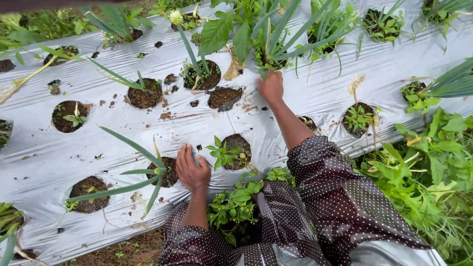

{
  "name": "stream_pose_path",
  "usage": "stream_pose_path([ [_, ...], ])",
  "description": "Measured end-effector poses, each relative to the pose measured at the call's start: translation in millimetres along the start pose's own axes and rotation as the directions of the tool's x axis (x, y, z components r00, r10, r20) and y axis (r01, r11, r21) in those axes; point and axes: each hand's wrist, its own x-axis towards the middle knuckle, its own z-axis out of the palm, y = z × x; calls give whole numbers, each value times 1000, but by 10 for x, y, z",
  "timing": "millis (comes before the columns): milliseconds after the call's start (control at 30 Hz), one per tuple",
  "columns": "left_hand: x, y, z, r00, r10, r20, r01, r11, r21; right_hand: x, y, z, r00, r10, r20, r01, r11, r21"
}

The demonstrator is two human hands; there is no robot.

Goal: The person kneels in a garden and pulls weeds by hand from around plants growing in a plastic-covered bed. They then use a sickle to cut weeds in the adjacent soil area.

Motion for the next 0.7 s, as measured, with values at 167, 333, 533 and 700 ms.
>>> stream_pose_path([
  [167, -1, -7, -7, 1000, -1, 26, 0, 1000, 17, 611, 443, 660, 993, 87, -77, -88, 996, -18],
  [333, -41, -62, 66, 1000, 2, 2, -2, 1000, 24, 819, 553, 797, 976, 177, -124, -147, 965, 215],
  [533, -58, -64, 55, 1000, -1, 20, 0, 1000, 22, 730, 504, 823, 892, 408, -196, -268, 825, 497],
  [700, -40, -71, 84, 1000, 7, 8, -7, 1000, 0, 794, 469, 800, 876, 420, -236, -75, 602, 795],
])
